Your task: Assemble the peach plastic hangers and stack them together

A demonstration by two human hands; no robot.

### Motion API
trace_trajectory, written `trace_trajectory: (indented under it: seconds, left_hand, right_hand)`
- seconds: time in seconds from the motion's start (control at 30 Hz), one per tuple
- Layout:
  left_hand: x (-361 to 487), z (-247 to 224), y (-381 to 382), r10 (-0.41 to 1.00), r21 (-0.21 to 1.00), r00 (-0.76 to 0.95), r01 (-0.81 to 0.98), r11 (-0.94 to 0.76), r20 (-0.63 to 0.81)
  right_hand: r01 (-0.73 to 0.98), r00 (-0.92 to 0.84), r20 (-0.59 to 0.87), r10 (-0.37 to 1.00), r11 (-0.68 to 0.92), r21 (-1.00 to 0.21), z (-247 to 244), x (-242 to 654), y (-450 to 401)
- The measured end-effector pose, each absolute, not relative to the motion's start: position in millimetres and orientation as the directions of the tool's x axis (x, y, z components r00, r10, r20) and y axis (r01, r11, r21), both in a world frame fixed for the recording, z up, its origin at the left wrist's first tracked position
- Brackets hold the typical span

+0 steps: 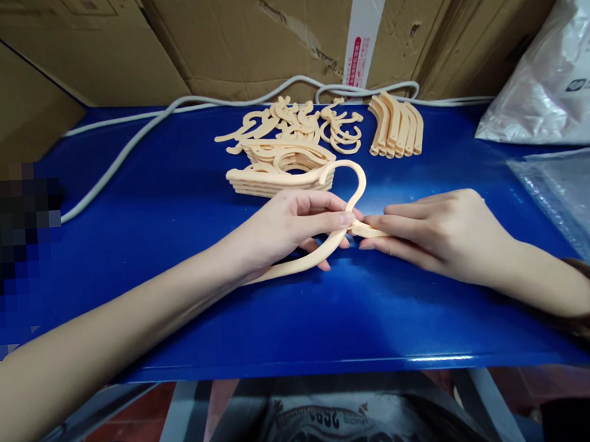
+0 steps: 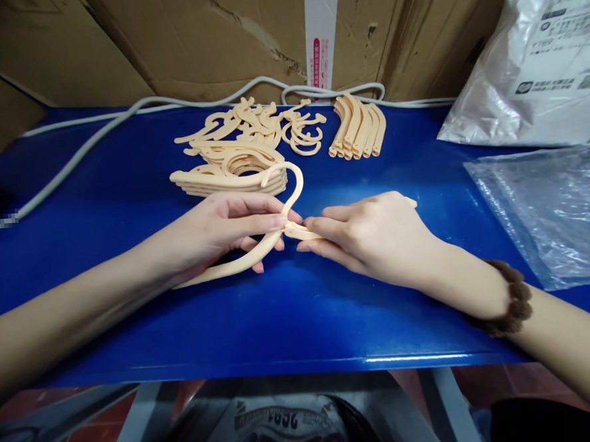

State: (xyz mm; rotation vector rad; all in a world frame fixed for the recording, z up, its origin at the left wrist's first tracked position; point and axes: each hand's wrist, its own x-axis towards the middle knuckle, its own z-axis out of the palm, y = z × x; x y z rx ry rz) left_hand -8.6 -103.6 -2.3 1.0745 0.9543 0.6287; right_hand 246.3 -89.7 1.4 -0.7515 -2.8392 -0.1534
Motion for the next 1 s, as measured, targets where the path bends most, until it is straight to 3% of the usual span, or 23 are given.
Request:
trace_trajectory:
  seconds: [0.2,0.5,0.8,0.9,1.0]
  left_hand:
    - [-8,-6,-103,0.833,0.938,0.455,0.014,0.347,-0.315]
    - [-2,-1,-107,0.840,0.943,0.439,0.058,0.327,-0.318]
    - [-4,-6,-108,0.819,0.974,0.528,0.154,0.168,-0.225]
    - [-4,-5,-112,0.832,0.956,0.529,0.294,0.004,-0.166]
    - [-5,-5,-116,0.840,0.800,0.542,0.503,-0.327,0.003]
  right_hand:
    - [0.568,-0.807,0.160,0.568,0.822,-0.052,3,244,-95]
    - [0.658,-0.742,0.099,0.663,0.749,-0.084,7,236,-105]
    - [0.673,-0.730,0.072,0.680,0.733,-0.097,8,237,-103]
    - [0.652,-0.747,0.069,0.662,0.749,-0.122,8,239,-100]
    - [0.589,-0.787,0.107,0.608,0.791,-0.166,6,241,-92]
